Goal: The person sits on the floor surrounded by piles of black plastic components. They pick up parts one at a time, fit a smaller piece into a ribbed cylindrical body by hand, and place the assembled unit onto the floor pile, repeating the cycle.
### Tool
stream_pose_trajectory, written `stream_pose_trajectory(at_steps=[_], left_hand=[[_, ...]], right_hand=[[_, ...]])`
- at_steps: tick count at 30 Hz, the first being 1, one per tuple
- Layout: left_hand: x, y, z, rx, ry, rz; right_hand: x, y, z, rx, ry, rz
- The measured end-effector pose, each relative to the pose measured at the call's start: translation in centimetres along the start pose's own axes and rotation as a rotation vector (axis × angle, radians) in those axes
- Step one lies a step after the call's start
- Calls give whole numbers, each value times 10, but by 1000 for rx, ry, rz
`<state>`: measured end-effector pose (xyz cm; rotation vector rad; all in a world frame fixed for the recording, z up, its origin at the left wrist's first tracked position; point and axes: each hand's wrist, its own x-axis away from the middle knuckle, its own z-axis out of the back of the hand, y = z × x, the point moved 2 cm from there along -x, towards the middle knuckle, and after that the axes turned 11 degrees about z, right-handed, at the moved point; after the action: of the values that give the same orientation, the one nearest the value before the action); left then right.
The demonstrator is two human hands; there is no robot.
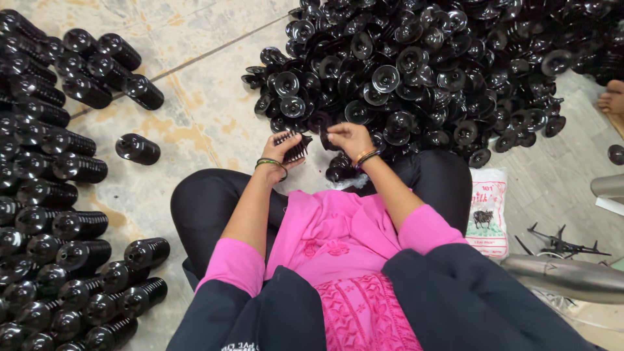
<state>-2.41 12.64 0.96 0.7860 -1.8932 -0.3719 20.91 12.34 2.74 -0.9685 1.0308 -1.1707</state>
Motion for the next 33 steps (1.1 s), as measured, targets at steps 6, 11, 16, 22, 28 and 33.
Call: stream_pose_trajectory(at_steps=[6, 11, 16, 22, 28, 33], left_hand=[[5, -5, -11, -177, -124, -29], [15, -11, -15, -398, -98, -345], [8, -4, -12, -166, 56, -375], [1, 10, 2, 167, 309, -191], [-4, 2, 5, 122, 215, -167], [-6, 0, 0, 62, 71, -76]], right_hand=[[14, -13, -6, -446, -56, -162], [20, -4, -22, -634, 30, -363], [-21, -10, -14, -295, 84, -157], [-63, -33, -32, 1061, -66, 299], [-50, -22, -28, 943, -72, 202], [-16, -21, -4, 285, 206, 198]])
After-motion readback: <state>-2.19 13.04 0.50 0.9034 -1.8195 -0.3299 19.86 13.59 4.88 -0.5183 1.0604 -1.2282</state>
